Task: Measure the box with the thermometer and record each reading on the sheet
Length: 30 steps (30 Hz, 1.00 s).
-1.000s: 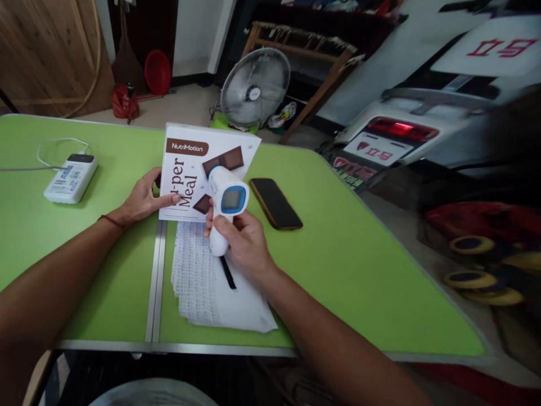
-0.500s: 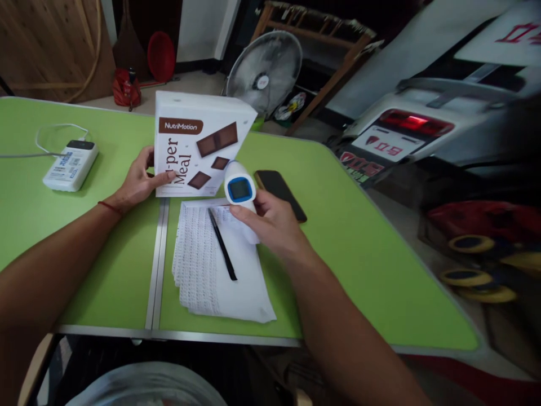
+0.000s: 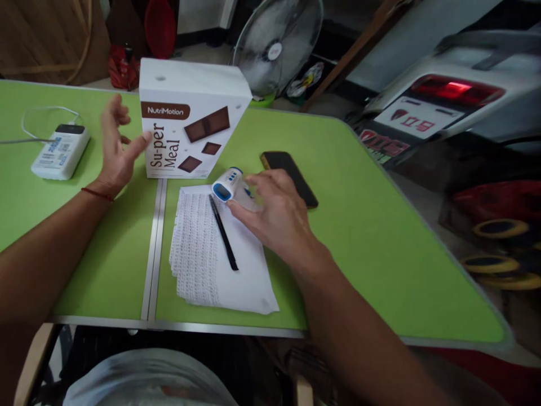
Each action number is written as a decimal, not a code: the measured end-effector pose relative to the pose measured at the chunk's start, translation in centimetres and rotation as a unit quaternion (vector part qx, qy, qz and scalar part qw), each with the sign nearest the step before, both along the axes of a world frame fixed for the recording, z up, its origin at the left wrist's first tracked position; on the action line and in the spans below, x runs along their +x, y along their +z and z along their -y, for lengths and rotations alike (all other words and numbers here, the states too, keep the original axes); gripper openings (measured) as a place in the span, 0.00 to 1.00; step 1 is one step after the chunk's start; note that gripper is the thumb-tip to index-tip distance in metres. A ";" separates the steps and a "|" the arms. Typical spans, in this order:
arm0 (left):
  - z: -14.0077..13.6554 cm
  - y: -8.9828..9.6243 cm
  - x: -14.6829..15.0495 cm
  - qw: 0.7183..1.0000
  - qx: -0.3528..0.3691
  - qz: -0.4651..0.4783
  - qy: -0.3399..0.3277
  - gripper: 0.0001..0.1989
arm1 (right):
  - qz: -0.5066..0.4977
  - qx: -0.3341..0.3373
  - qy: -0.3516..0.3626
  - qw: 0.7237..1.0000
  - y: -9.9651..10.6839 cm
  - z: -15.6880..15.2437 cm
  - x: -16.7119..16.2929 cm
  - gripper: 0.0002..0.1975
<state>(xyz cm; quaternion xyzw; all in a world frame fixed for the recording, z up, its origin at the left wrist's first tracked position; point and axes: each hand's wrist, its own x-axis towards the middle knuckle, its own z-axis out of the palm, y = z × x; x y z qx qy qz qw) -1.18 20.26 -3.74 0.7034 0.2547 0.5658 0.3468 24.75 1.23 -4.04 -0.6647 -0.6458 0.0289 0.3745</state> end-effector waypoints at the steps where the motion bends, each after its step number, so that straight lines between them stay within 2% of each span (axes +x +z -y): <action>1: 0.1 0.8 0.0 0.993 0.085 0.025 0.082 0.35 | -0.008 -0.023 0.023 0.999 0.5 0.4 -0.6 0.12; 2: 0.2 1.6 0.2 0.979 0.156 0.025 0.130 0.30 | -0.010 -0.059 0.045 0.997 0.8 0.8 -1.2 0.11; 3: 0.5 2.5 0.4 0.967 0.204 0.020 0.149 0.27 | -0.006 -0.093 0.062 0.994 0.9 1.0 -1.7 0.10; 5: 1.8 4.1 1.0 0.957 0.252 0.025 0.141 0.22 | 0.001 -0.124 0.091 0.988 0.6 1.2 -2.5 0.10; 7: 3.7 5.1 1.7 0.949 0.293 0.039 0.110 0.24 | -0.010 -0.122 0.115 0.986 0.1 1.0 -2.7 0.10; 8: 4.9 5.2 2.0 0.956 0.280 0.027 0.088 0.23 | -0.029 -0.111 0.127 0.985 -0.1 0.8 -2.7 0.10; 10: 7.0 4.7 2.2 0.983 0.163 -0.081 -0.004 0.14 | -0.098 -0.078 0.144 0.982 0.0 0.4 -2.5 0.11; 11: 7.7 4.1 2.1 0.981 0.126 -0.130 -0.070 0.13 | -0.143 -0.056 0.149 0.977 0.1 0.3 -2.3 0.11; 12: 8.3 3.3 1.9 0.973 0.102 -0.179 -0.108 0.13 | -0.191 -0.034 0.153 0.969 0.3 0.2 -2.2 0.12; 14: 8.7 1.5 1.4 0.951 0.103 -0.250 -0.151 0.18 | -0.269 0.005 0.163 0.949 0.6 0.0 -2.2 0.14; 17: 8.5 -0.7 0.6 0.894 0.165 -0.373 -0.187 0.38 | -0.323 0.049 0.182 0.928 0.5 -0.2 -2.5 0.21; 19: 8.6 -1.3 0.4 0.852 0.193 -0.455 -0.174 0.45 | -0.343 0.074 0.170 0.921 0.1 -0.2 -2.9 0.21; 21: 9.0 -1.2 0.4 0.813 0.204 -0.522 -0.153 0.47 | -0.360 0.085 0.154 0.916 -0.4 -0.1 -3.3 0.14; 23: 9.6 -0.8 0.7 0.788 0.207 -0.564 -0.135 0.47 | -0.377 0.077 0.151 0.911 -0.9 0.1 -3.7 0.14; 26: 10.4 -0.4 1.1 0.777 0.201 -0.585 -0.117 0.48 | -0.419 0.041 0.143 0.896 -1.5 0.1 -4.3 0.18; 28: 10.7 -0.2 1.3 0.778 0.193 -0.588 -0.110 0.49 | -0.441 0.012 0.115 0.890 -1.7 0.0 -4.6 0.15; 30: 10.9 -0.1 1.3 0.778 0.186 -0.590 -0.110 0.49 | -0.430 -0.013 0.090 0.898 -1.7 -0.2 -4.8 0.09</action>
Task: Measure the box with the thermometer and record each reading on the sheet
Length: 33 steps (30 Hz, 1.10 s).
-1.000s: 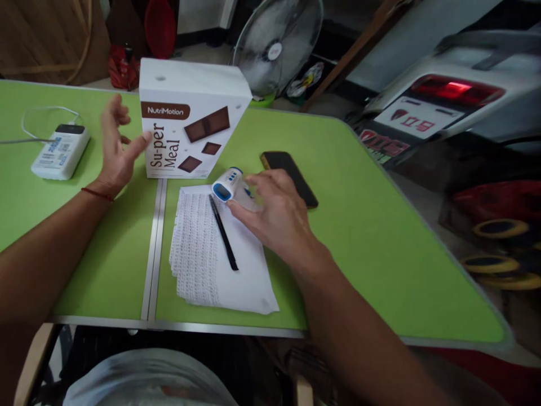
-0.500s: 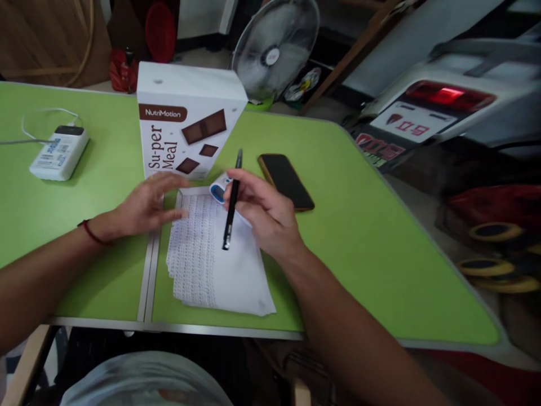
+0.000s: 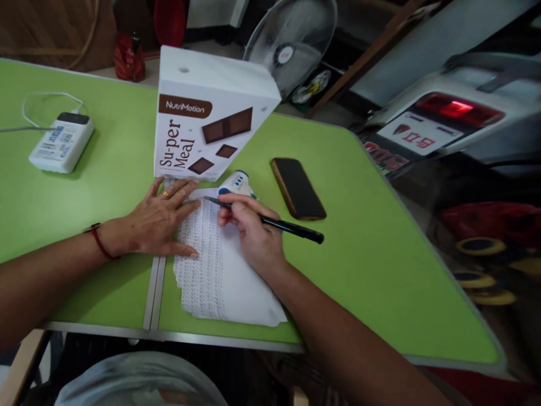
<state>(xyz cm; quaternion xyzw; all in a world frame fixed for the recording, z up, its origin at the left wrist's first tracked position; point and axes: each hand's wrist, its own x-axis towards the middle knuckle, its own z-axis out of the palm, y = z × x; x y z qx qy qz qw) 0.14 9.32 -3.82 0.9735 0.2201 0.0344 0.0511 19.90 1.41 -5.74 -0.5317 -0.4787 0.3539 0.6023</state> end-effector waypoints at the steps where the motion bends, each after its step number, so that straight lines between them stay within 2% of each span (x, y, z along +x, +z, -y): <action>1: 0.0 0.1 0.0 1.000 -0.005 0.000 -0.002 0.49 | 0.015 -0.010 -0.003 1.000 0.0 -0.1 -0.1 0.07; 8: -0.9 -0.4 -0.3 0.997 -0.052 0.056 -0.026 0.49 | 0.066 -0.022 -0.019 0.997 -0.4 -0.5 -0.6 0.03; 12: -1.6 -1.2 -0.4 0.991 -0.057 0.115 -0.026 0.34 | 0.115 0.002 -0.059 0.992 -0.8 -0.7 -0.9 0.00; 14: -1.8 -1.6 -0.4 0.990 -0.046 0.128 -0.025 0.30 | 0.139 0.020 -0.067 0.988 -1.0 -0.7 -0.8 0.02; 23: -1.9 -1.7 -0.4 0.989 -0.070 0.129 -0.017 0.31 | 0.184 0.054 -0.073 0.979 -1.1 -0.5 -0.3 0.05; 33: -2.5 -1.6 -0.5 0.987 -0.090 0.135 -0.017 0.32 | 0.181 0.040 -0.044 0.982 -1.0 -0.3 -0.7 0.04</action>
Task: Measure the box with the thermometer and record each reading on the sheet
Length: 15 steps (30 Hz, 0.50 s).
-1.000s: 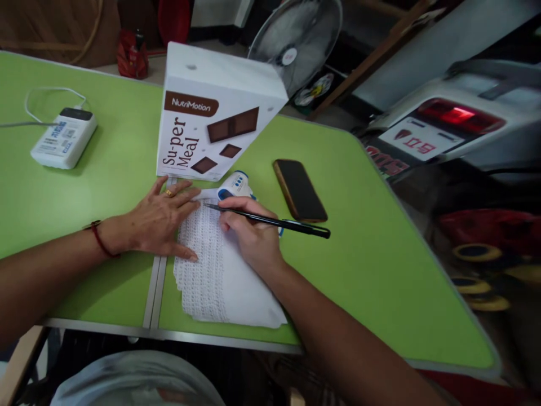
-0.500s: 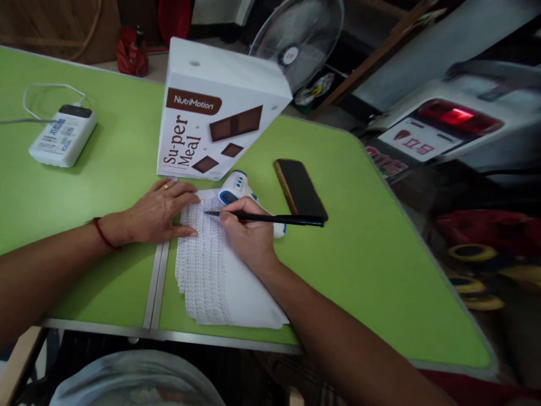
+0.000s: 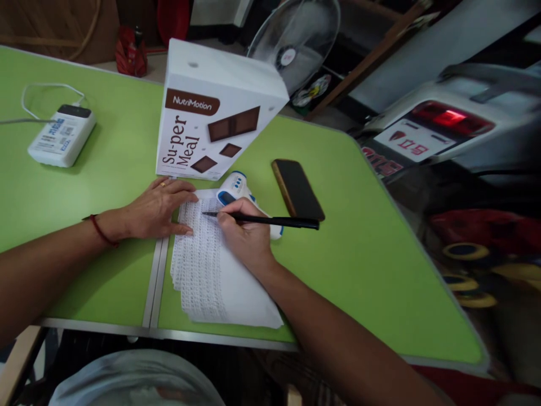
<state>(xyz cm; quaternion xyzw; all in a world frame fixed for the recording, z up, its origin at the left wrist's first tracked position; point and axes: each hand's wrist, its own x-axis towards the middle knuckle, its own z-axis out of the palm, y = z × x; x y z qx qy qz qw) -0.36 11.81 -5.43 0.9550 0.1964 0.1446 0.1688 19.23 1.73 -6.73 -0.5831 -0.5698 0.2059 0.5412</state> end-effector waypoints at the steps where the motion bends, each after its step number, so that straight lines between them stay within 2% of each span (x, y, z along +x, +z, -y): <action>1: 0.0 0.0 0.0 1.000 -0.001 0.000 0.001 0.32 | -0.003 -0.002 0.001 1.000 0.0 0.0 0.0 0.04; 8: 0.0 0.0 -0.1 1.000 -0.001 -0.001 0.003 0.31 | -0.004 -0.043 0.001 0.999 0.2 -0.1 -0.1 0.04; 15: 0.0 -0.2 0.0 1.000 -0.001 0.004 0.002 0.30 | -0.006 -0.045 0.004 0.999 0.1 -0.1 -0.1 0.04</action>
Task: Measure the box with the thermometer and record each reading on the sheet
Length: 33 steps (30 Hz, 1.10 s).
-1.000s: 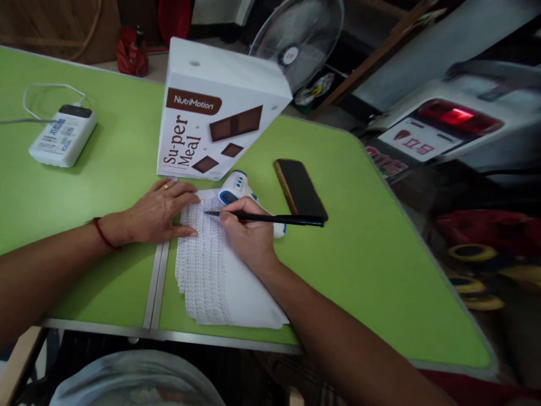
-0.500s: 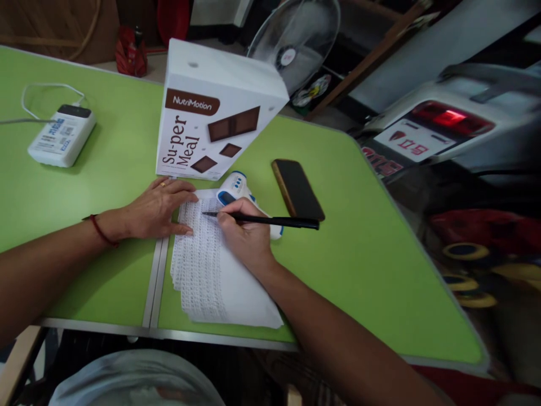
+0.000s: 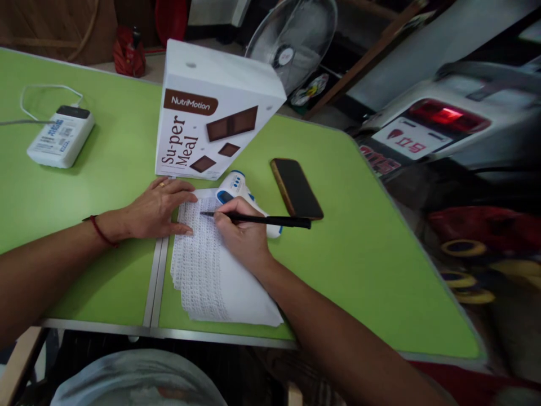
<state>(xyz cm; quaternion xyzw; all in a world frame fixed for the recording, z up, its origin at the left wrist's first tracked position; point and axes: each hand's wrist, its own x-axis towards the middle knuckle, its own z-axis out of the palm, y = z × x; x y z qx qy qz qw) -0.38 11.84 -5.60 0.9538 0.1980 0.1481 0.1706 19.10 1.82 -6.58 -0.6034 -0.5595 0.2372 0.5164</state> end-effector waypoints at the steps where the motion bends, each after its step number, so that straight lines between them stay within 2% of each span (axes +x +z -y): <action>1: 0.0 0.0 0.0 1.000 0.001 0.001 0.000 0.30 | -0.002 0.001 0.001 1.000 0.0 0.0 0.0 0.04; 6: 0.1 0.0 0.0 1.000 0.002 0.001 0.003 0.31 | -0.003 0.020 0.001 1.000 -0.1 0.0 0.1 0.04; 10: 0.1 0.1 0.0 1.000 -0.002 -0.002 0.004 0.31 | -0.003 0.018 -0.016 1.000 -0.1 0.0 0.1 0.04; 15: 0.0 0.0 0.0 1.000 -0.001 0.000 0.002 0.31 | -0.005 0.013 0.000 1.000 -0.1 0.0 0.1 0.04; 33: 0.0 0.0 -0.1 1.000 0.004 -0.004 0.002 0.31 | 0.014 0.022 -0.013 1.000 -0.2 0.0 0.2 0.04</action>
